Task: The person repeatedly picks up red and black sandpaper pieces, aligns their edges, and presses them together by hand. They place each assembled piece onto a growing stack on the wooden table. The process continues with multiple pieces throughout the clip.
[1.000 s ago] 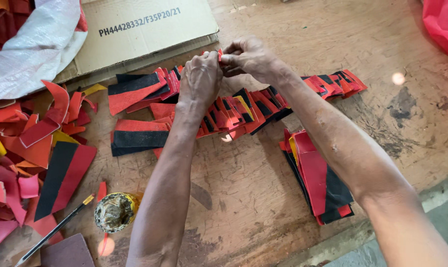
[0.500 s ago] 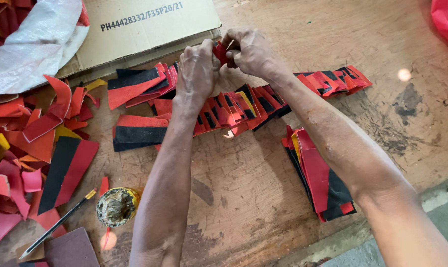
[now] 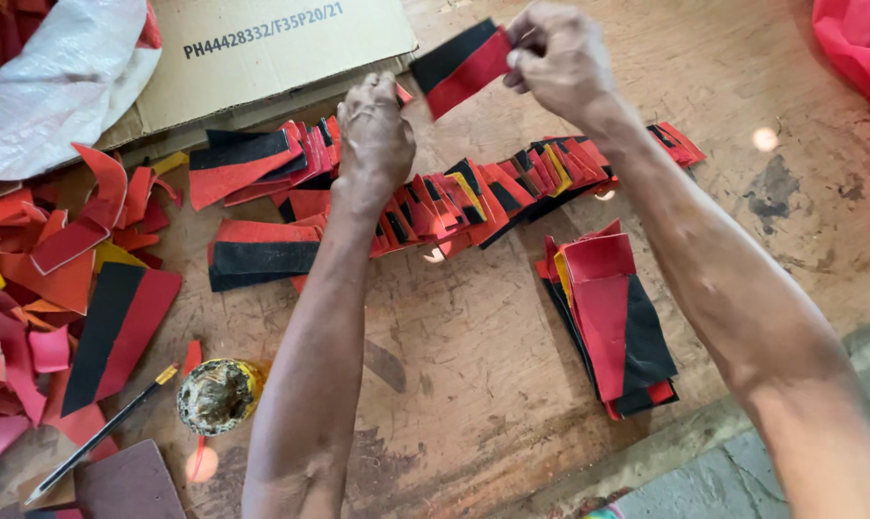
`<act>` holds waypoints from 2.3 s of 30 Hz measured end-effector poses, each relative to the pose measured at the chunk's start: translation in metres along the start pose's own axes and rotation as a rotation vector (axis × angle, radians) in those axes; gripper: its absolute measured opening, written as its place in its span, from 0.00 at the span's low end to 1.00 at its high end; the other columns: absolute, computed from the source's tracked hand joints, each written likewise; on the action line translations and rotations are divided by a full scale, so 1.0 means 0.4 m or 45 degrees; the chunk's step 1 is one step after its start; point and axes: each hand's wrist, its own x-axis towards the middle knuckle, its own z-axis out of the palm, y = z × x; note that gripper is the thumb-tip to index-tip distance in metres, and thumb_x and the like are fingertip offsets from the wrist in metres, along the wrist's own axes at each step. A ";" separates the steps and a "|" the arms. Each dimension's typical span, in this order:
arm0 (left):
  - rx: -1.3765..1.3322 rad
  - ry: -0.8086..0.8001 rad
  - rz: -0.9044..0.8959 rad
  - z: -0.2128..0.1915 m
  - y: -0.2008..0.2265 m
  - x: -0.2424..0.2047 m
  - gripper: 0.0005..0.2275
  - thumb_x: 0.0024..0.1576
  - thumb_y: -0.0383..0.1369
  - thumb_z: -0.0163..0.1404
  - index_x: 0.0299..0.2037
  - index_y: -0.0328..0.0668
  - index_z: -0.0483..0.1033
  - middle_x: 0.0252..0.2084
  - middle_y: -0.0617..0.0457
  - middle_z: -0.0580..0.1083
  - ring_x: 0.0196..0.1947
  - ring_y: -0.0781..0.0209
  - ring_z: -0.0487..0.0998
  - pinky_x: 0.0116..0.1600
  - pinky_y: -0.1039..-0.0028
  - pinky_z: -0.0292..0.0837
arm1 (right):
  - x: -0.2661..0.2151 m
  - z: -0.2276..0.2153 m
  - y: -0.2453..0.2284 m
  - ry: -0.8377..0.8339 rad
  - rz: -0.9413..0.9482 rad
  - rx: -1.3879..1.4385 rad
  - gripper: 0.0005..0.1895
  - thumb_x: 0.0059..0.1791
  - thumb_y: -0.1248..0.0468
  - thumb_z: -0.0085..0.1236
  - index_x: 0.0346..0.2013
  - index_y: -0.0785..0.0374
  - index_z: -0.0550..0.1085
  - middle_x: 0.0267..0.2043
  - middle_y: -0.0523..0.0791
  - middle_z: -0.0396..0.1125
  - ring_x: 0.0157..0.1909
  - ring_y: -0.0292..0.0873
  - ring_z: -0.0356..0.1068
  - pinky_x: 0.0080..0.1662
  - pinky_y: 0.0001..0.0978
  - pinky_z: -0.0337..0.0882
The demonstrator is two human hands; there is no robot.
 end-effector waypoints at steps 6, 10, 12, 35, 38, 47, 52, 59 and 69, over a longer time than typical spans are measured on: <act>-0.831 -0.195 -0.141 -0.111 0.019 0.005 0.17 0.58 0.23 0.49 0.58 0.39 0.75 0.59 0.45 0.76 0.58 0.56 0.76 0.63 0.69 0.70 | -0.361 -0.070 -0.217 0.101 -0.462 -0.278 0.02 0.58 0.75 0.58 0.45 0.68 0.76 0.46 0.50 0.76 0.49 0.41 0.78 0.52 0.31 0.80; -1.051 0.076 0.009 -0.280 0.061 -0.102 0.11 0.63 0.20 0.48 0.55 0.33 0.77 0.50 0.48 0.82 0.49 0.60 0.85 0.58 0.74 0.79 | -0.605 0.033 -0.282 -0.221 -0.679 -0.364 0.10 0.46 0.72 0.64 0.42 0.66 0.77 0.48 0.52 0.74 0.50 0.51 0.77 0.53 0.40 0.78; -0.954 -0.012 0.031 -0.335 0.106 -0.203 0.11 0.60 0.19 0.50 0.52 0.32 0.77 0.46 0.49 0.80 0.42 0.62 0.85 0.46 0.75 0.79 | -0.669 0.069 -0.278 -0.448 -0.650 -0.320 0.16 0.43 0.71 0.64 0.45 0.67 0.75 0.51 0.53 0.71 0.53 0.54 0.74 0.53 0.40 0.76; -0.371 -0.765 -0.045 -0.326 0.232 -0.539 0.11 0.43 0.27 0.66 0.35 0.40 0.79 0.41 0.51 0.72 0.47 0.52 0.68 0.55 0.59 0.65 | -0.854 0.020 -0.268 -0.361 0.572 -0.011 0.21 0.46 0.71 0.63 0.53 0.60 0.74 0.42 0.43 0.75 0.43 0.34 0.71 0.44 0.25 0.76; -0.465 -0.812 -0.198 -0.349 0.239 -0.546 0.08 0.48 0.26 0.63 0.31 0.34 0.76 0.38 0.51 0.75 0.43 0.55 0.73 0.51 0.62 0.70 | -0.832 0.013 -0.245 -0.283 0.600 0.372 0.14 0.48 0.71 0.62 0.48 0.64 0.75 0.44 0.43 0.74 0.45 0.34 0.75 0.47 0.27 0.79; -1.436 -1.096 -0.363 -0.328 0.183 -0.577 0.14 0.54 0.31 0.61 0.49 0.38 0.83 0.42 0.52 0.84 0.40 0.68 0.82 0.48 0.76 0.79 | -0.765 0.030 -0.207 -0.366 0.581 0.436 0.14 0.48 0.69 0.63 0.48 0.67 0.78 0.43 0.42 0.74 0.43 0.32 0.73 0.46 0.24 0.75; -1.768 -1.163 -0.483 -0.264 0.158 -0.606 0.17 0.55 0.33 0.61 0.51 0.31 0.81 0.45 0.51 0.83 0.43 0.68 0.82 0.53 0.77 0.77 | -0.751 0.046 -0.205 -0.385 0.592 0.454 0.12 0.49 0.69 0.62 0.47 0.67 0.78 0.42 0.42 0.74 0.43 0.31 0.73 0.46 0.25 0.76; -1.805 -1.169 -0.494 -0.245 0.155 -0.613 0.17 0.56 0.34 0.60 0.53 0.32 0.81 0.46 0.51 0.83 0.43 0.69 0.81 0.52 0.78 0.77 | -0.739 0.059 -0.206 -0.397 0.503 0.464 0.11 0.49 0.69 0.63 0.46 0.68 0.79 0.43 0.43 0.75 0.46 0.32 0.73 0.49 0.24 0.75; -1.637 -1.131 -0.451 -0.267 0.168 -0.604 0.16 0.57 0.36 0.58 0.52 0.36 0.82 0.43 0.53 0.84 0.40 0.73 0.80 0.48 0.79 0.77 | -0.737 0.074 -0.207 -0.347 0.566 0.473 0.12 0.49 0.68 0.64 0.45 0.69 0.80 0.40 0.44 0.77 0.40 0.31 0.74 0.43 0.23 0.75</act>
